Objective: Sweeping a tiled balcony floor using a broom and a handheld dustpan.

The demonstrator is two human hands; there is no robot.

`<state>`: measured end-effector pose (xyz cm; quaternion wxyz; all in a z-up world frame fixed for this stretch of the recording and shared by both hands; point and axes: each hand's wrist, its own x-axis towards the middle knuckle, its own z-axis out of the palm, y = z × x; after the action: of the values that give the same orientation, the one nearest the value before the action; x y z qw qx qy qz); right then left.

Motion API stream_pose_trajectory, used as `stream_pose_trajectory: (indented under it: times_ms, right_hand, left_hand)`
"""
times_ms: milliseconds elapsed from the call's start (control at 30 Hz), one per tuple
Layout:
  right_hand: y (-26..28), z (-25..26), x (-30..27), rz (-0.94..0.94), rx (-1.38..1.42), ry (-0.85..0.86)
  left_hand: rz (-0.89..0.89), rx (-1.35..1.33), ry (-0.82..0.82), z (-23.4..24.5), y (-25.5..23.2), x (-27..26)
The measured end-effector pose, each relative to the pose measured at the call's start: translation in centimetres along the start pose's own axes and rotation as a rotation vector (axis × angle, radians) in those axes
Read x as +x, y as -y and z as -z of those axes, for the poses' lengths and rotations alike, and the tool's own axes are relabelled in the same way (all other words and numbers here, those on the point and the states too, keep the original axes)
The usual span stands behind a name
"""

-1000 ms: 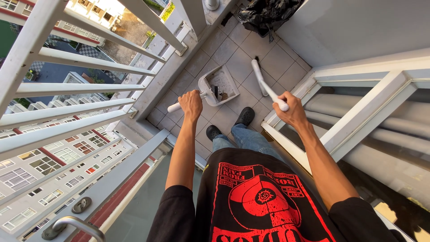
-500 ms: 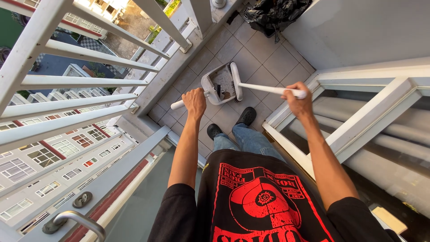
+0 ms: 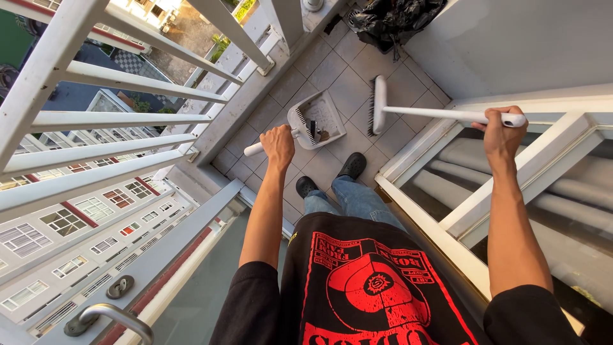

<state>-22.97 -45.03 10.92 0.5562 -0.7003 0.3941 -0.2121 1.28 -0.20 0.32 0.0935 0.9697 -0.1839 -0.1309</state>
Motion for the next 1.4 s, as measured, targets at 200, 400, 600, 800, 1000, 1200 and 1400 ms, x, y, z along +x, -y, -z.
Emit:
stream_pose_trajectory:
  times_ms: [200,400,600,800,1000,1200,1400]
  right_hand:
    - [-3.8,-3.4,-0.4,0.255,-0.509,0.114]
    - [-2.4,-9.6,-4.7,0.148,-0.619,0.446]
    - [2.3,-12.3,-6.4,0.166,-0.559,0.523]
    - [4.4,-13.3,-6.9,0.112,-0.495,0.600]
    - [3.2,-12.2,-6.9,0.012,-0.404,0.505]
    - [-1.0,-8.1,-5.2,-0.028,-0.081,0.328]
    - [-0.6,-5.6,-6.2,-0.023,-0.064,0.264]
  left_hand:
    - [-0.004,0.025,-0.011,-0.1,-0.1,0.6]
    - [0.001,0.041,-0.005,-0.3,-0.3,1.1]
    - [0.016,0.012,-0.029,-0.4,-0.4,1.2]
    - [0.009,0.037,-0.013,0.0,-0.6,1.2]
    - [0.017,0.020,-0.003,-0.2,0.0,0.6]
    - [0.006,0.042,-0.016,-0.4,0.1,-0.3]
    - [-0.013,0.011,-0.033,-0.5,0.7,-2.3]
